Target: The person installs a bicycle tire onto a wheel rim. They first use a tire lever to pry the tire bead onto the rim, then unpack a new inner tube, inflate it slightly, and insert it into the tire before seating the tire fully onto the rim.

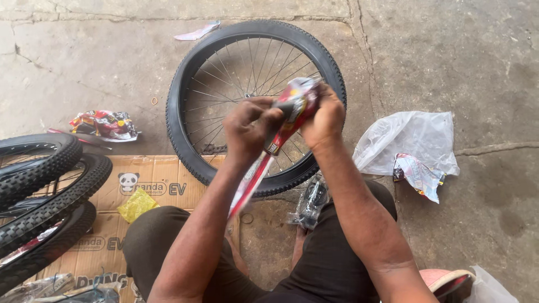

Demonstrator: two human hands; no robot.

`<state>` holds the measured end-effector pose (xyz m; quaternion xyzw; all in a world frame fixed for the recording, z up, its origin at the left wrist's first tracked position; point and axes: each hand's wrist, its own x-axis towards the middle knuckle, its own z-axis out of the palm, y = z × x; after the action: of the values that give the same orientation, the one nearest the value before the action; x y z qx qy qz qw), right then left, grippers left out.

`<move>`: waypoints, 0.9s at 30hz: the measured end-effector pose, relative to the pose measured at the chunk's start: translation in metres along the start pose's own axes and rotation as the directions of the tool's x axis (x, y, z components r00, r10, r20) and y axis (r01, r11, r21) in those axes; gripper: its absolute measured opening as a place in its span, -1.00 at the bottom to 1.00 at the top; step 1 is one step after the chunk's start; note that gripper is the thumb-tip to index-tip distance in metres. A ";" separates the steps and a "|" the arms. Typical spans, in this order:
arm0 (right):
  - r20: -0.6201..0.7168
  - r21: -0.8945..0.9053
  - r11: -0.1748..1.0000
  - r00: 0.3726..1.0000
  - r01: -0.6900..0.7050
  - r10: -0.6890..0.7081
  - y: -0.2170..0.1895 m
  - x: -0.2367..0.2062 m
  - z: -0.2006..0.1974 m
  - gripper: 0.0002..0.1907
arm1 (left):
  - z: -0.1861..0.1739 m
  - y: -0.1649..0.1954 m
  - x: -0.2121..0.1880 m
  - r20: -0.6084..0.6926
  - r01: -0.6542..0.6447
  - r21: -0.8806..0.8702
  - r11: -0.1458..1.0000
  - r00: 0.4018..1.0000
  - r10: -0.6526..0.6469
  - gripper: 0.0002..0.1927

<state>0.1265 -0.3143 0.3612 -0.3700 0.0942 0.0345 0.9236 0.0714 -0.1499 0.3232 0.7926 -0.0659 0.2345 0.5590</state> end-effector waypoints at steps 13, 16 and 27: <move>0.106 0.058 0.997 0.993 0.041 -0.047 0.021 0.018 -0.031 -0.73 | 0.006 0.026 -0.011 0.013 -0.277 0.217 0.936 0.960 0.281 -0.52; -0.117 0.085 0.996 0.993 0.010 0.000 0.018 0.046 -0.056 -0.64 | 0.007 0.015 -0.006 -0.149 -0.322 0.205 0.924 0.923 0.355 -0.71; -0.516 -0.379 0.683 0.470 0.625 -0.716 -0.207 0.084 -0.279 -0.58 | -0.110 -0.019 0.042 -0.350 -0.148 -0.907 0.394 0.786 -0.510 -0.20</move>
<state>0.1949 -0.6566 0.2871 -0.4279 0.2407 -0.4497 0.7461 0.0820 -0.0355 0.3551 0.2509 0.0859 0.3241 0.9081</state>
